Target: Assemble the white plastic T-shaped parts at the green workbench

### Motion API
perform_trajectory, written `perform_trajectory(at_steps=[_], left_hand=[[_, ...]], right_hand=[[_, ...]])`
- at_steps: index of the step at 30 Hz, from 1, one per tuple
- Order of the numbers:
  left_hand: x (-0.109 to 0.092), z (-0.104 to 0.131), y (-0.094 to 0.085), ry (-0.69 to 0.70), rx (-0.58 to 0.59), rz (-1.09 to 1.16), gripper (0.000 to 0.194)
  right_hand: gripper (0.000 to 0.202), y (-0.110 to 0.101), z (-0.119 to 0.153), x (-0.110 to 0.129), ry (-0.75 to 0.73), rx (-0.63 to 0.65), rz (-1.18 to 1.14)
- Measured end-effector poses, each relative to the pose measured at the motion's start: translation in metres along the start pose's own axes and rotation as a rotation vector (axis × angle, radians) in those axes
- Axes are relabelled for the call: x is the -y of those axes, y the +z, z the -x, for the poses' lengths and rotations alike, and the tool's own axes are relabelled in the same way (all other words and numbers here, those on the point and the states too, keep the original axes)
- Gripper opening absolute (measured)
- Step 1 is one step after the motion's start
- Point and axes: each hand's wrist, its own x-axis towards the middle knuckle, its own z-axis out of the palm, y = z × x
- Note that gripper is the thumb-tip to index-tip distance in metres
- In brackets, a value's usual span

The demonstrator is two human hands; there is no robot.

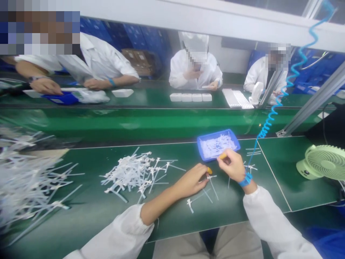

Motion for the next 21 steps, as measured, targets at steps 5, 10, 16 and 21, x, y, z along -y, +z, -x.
perform_trajectory(at_steps=[5, 10, 16, 21], left_hand=[[-0.002, 0.001, 0.001, -0.019, -0.005, 0.035, 0.018], [-0.002, 0.002, 0.001, -0.063, -0.011, 0.047, 0.023], [0.002, 0.002, 0.003, -0.037, -0.036, 0.049, 0.012], [0.005, 0.001, 0.004, -0.006, -0.06, 0.023, 0.015]], right_hand=[[0.019, -0.007, 0.022, -0.008, 0.072, 0.177, -0.022], [0.02, -0.01, 0.019, -0.012, 0.074, 0.343, 0.003], [0.019, -0.013, 0.018, -0.009, 0.052, 0.501, 0.041], [0.016, -0.01, 0.019, -0.008, 0.022, 0.528, 0.054]])
